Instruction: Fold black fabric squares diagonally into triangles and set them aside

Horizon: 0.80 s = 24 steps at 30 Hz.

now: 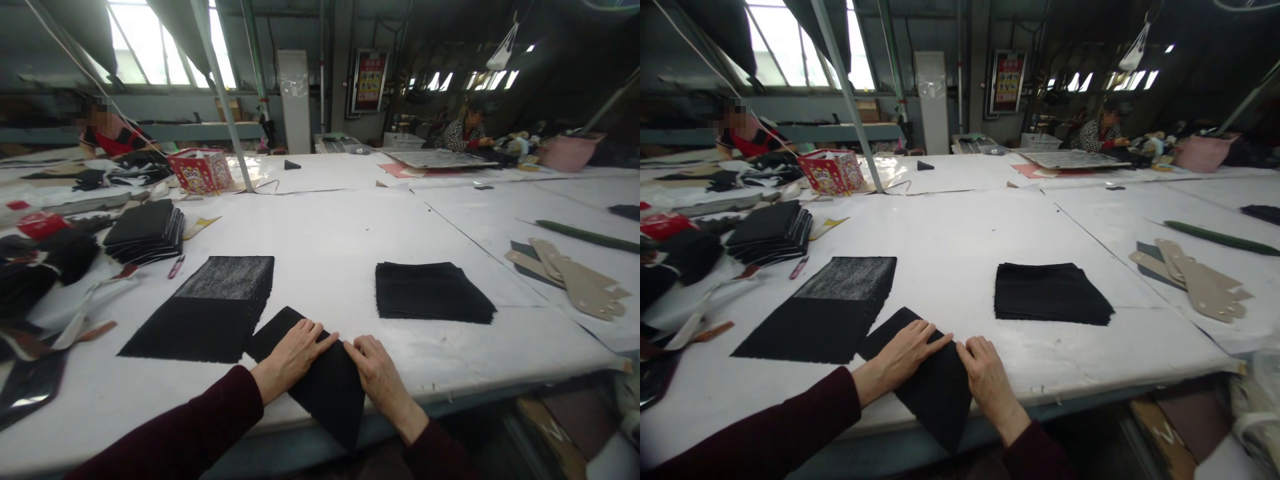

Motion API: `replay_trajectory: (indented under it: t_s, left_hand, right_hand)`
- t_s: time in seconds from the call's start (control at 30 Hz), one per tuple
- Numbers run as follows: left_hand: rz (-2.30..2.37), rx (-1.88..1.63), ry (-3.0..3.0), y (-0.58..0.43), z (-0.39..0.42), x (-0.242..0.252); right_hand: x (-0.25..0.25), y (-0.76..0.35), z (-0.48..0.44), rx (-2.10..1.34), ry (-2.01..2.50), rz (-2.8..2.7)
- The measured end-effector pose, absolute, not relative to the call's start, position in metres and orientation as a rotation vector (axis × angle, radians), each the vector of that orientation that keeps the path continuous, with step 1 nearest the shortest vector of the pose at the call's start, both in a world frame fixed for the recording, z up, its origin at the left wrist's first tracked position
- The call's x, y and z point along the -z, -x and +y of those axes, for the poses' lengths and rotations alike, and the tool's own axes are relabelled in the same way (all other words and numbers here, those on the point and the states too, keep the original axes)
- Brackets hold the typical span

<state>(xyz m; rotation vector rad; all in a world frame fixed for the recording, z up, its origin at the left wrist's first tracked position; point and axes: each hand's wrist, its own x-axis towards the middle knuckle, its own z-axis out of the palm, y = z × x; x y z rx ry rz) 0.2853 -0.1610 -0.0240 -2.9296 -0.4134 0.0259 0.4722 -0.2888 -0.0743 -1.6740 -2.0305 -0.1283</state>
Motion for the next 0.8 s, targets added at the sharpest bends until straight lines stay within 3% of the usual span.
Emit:
replay_trajectory:
  t_s: [0.8]
  left_hand:
    - [-0.351,-0.04,2.801,-0.301,-0.187,0.028]
  right_hand:
    - [0.06,-0.489,-0.325,0.036,1.755,-2.075]
